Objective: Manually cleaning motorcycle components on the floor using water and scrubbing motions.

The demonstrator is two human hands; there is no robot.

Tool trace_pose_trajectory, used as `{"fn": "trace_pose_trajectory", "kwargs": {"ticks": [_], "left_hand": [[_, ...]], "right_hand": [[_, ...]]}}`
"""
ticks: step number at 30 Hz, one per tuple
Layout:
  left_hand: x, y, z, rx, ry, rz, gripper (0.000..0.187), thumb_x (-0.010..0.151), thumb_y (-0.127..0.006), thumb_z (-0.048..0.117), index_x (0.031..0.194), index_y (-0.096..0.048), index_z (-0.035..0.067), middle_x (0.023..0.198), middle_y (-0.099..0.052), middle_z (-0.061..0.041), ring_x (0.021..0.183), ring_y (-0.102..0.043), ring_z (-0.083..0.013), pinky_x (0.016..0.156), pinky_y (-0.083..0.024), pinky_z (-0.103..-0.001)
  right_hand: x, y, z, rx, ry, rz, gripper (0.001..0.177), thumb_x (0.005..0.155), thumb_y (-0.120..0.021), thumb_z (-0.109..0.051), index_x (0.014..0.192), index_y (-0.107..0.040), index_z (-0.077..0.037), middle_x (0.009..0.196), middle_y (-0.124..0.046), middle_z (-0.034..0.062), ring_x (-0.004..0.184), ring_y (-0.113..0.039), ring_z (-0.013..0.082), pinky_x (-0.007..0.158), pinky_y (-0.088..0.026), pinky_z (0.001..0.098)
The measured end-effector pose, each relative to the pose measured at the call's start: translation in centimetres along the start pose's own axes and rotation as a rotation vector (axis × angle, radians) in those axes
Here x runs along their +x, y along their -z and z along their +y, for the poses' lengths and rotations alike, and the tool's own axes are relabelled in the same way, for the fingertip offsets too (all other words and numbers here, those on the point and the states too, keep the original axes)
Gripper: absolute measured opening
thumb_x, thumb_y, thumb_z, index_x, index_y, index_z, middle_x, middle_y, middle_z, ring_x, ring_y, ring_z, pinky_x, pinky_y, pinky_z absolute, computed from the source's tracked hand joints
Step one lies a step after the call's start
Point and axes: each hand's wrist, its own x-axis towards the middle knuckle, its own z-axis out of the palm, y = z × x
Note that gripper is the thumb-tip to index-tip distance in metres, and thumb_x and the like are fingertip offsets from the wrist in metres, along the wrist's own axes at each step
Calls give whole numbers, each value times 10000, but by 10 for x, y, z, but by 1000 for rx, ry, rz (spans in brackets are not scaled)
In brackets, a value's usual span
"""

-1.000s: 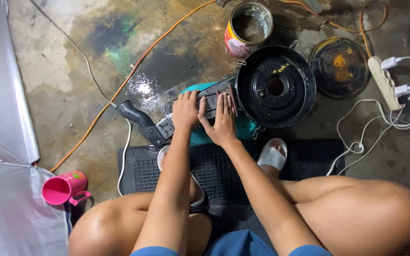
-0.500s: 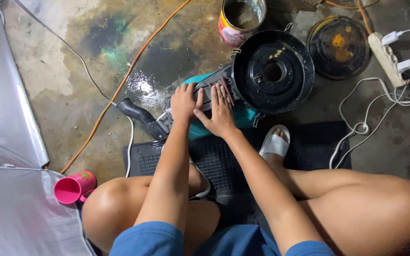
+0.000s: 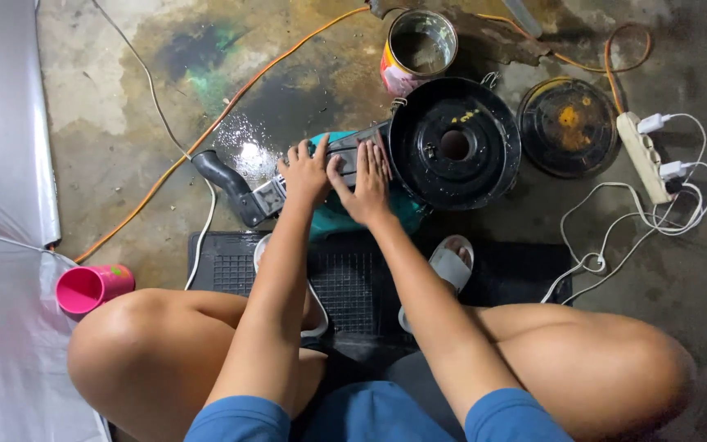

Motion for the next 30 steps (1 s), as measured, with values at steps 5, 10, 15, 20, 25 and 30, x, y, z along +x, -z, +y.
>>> {"fn": "trace_pose_trajectory", "kwargs": {"ticks": [5, 10, 15, 20, 25, 30], "left_hand": [[10, 3, -3, 19, 21, -246, 788, 959, -518, 703, 1620, -213, 403, 1570, -341, -111, 1437, -345, -392, 1095, -329, -714], [16, 1, -4, 74, 84, -271, 839, 917, -567, 710, 1615, -185, 444, 1585, -300, -85, 1457, -317, -377, 1113, -312, -708], [5, 23, 7, 65, 66, -232, 786, 953, -419, 786, 1613, -284, 382, 1529, -408, -137, 1426, -396, -404, 1107, -313, -707], [10, 45, 16, 47, 127, -363, 765, 966, -432, 753, 1619, -255, 396, 1603, -327, -133, 1469, -336, -417, 1147, -263, -706], [17, 22, 6, 82, 135, -401, 810, 921, -469, 776, 1609, -191, 452, 1639, -251, -126, 1478, -302, -446, 1138, -230, -744], [30, 26, 7, 96, 188, -588, 904, 890, -552, 741, 1619, -95, 465, 1693, -124, -152, 1505, -256, -504, 1153, -228, -727]], "right_hand": [[-11, 5, 3, 52, -40, -68, 966, 955, -561, -644, 1579, -301, 47, 1624, -301, 305, 1531, -268, 438, 1238, -231, 547], [24, -5, 30, 73, -36, -143, 969, 965, -499, -690, 1589, -295, 23, 1633, -293, 289, 1536, -254, 437, 1235, -231, 553], [-13, 11, 14, 2, 42, -91, 915, 976, -571, -580, 1562, -316, 74, 1607, -306, 343, 1513, -279, 481, 1227, -239, 571], [-14, 25, 4, 61, -46, -208, 1007, 960, -484, -672, 1598, -213, 58, 1654, -205, 318, 1552, -180, 456, 1252, -161, 554], [44, -9, 35, 24, -118, -260, 964, 982, -413, -701, 1607, -238, 11, 1671, -230, 268, 1569, -201, 401, 1276, -162, 507], [20, 11, 12, 138, -140, -236, 960, 986, -456, -686, 1599, -259, 26, 1654, -247, 295, 1562, -211, 419, 1279, -150, 517]]}}
